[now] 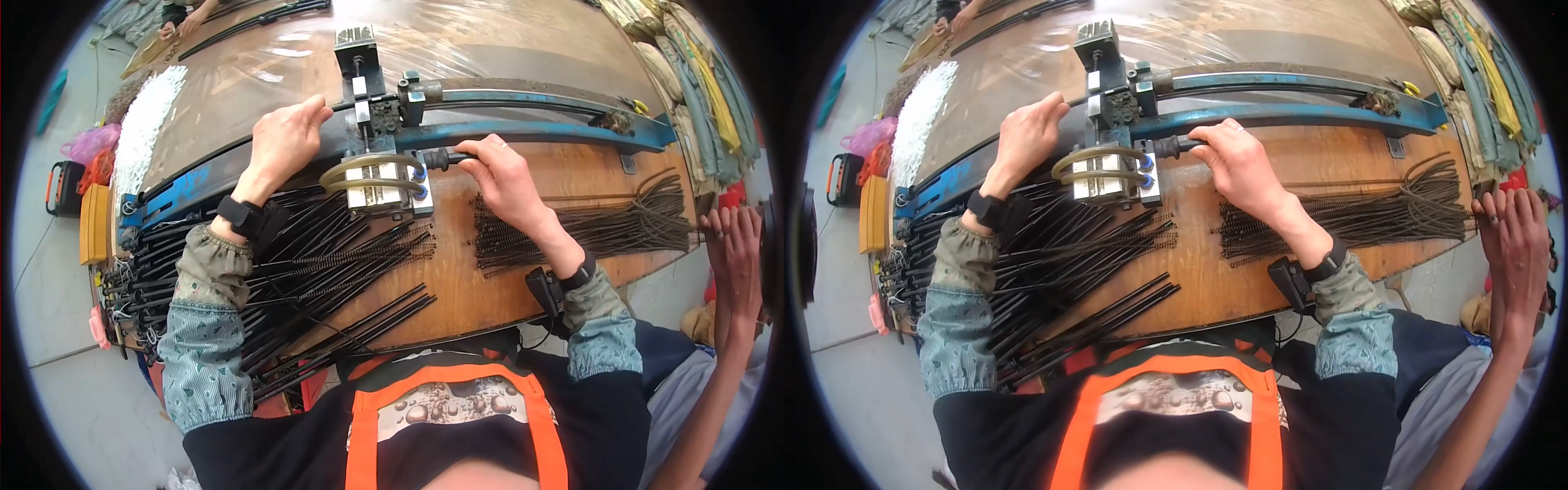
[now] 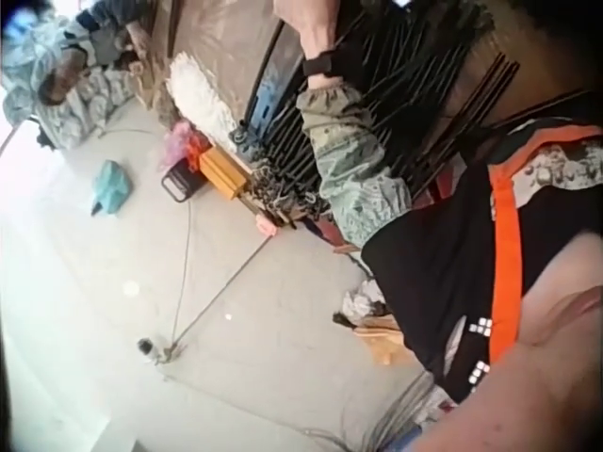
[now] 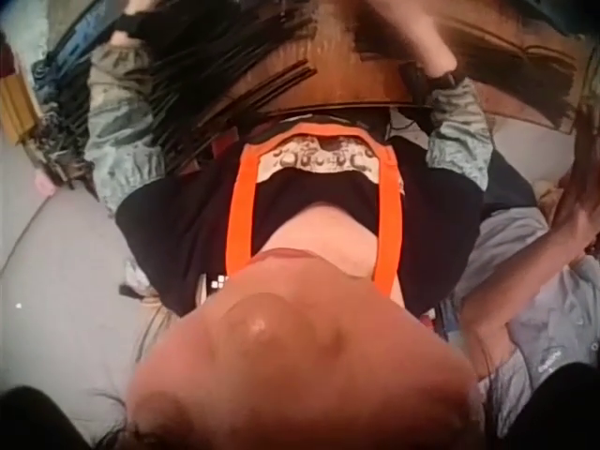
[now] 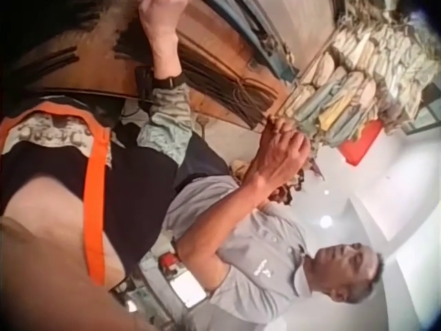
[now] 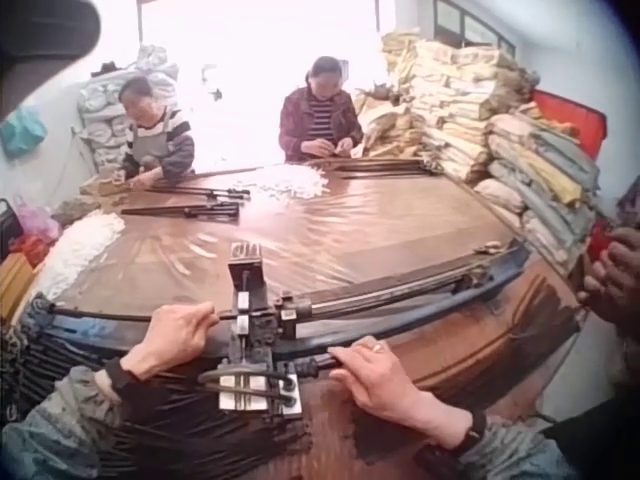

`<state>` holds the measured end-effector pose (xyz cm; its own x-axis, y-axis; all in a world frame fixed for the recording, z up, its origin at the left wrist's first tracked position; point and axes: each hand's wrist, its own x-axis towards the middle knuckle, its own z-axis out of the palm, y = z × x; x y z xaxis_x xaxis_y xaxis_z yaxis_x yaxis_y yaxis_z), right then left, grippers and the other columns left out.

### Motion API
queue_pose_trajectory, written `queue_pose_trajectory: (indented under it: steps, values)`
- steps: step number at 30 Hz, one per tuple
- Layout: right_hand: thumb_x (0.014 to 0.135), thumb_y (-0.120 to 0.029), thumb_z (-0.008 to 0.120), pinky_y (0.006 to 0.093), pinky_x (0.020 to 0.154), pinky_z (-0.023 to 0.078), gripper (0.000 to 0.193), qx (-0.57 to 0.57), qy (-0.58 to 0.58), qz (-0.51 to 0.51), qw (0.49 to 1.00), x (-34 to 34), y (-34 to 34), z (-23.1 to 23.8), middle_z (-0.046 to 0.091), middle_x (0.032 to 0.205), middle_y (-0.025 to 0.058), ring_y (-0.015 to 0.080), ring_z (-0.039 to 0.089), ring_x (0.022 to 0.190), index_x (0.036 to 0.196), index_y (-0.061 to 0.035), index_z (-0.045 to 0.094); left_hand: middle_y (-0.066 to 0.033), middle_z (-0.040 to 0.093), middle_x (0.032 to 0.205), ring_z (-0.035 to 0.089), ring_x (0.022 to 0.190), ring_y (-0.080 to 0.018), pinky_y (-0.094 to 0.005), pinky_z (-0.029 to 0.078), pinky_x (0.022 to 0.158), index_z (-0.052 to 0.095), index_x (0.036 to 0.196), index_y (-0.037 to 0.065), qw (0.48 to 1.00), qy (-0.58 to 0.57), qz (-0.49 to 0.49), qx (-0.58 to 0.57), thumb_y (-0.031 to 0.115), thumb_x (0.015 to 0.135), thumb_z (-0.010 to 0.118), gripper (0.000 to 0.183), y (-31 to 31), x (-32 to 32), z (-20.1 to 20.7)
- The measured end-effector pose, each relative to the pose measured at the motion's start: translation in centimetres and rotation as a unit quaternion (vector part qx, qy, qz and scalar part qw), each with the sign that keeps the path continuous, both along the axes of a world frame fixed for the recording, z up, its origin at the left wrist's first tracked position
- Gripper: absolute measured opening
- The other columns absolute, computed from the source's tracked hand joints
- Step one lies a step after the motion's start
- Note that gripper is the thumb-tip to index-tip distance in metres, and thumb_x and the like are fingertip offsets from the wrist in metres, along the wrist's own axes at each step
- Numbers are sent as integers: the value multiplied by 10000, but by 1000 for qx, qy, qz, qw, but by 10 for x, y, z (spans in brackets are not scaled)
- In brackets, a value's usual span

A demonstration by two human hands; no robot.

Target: The person inserts a spring into a black tube, places the tube into a machine to press a component onto it, and then sets the finished tube aside. This process is repeated for several tubes and springs.

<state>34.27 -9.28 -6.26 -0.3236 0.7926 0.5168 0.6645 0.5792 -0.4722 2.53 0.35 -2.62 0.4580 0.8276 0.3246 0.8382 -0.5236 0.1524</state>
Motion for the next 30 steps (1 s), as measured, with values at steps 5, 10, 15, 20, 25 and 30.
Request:
queue_pose_trajectory:
  steps: [5,10,15,20,25,30]
  values:
    - [940,-137,645,358,653,507,199,-161,164,26,973,2,9,-6,654,789,122,256,625,695,1096,-13,638,-93,679,802,664,745,-336,-447,512,605,599,896,150,991,-20,-60,118,229,950,584,97,7,-5,-13]
    - [869,-136,670,378,623,484,136,-59,-172,-9,983,7,-33,10,617,708,96,274,605,669,927,-26,617,-60,668,799,661,727,-290,-416,509,612,609,949,152,971,44,-92,216,234,954,591,84,31,-34,-16]
    - [739,-136,701,352,641,452,171,-76,-352,80,930,-4,-129,-4,561,722,88,283,563,740,782,-72,548,-121,617,802,620,764,-344,-417,497,683,601,944,67,956,50,-131,256,110,863,630,96,14,-73,15]
    - [737,-74,697,357,681,470,167,-71,-339,66,936,13,-128,-7,574,801,113,288,572,786,827,-60,556,-10,568,664,589,632,-219,-394,407,610,632,750,202,973,210,1,98,251,864,620,125,-157,8,34]
    - [820,-46,698,372,711,501,197,-98,-133,90,982,15,-106,-12,629,907,119,291,618,802,1000,-40,618,-52,519,854,515,883,-235,-375,390,728,597,797,136,982,56,101,-151,249,787,702,155,-305,27,-40]
    - [892,-90,661,329,658,476,121,-186,-80,70,977,36,-123,-23,614,827,125,241,600,739,982,-10,646,-59,523,854,524,822,-262,-383,425,699,602,874,106,989,-12,125,-80,189,791,707,158,-318,33,-67]
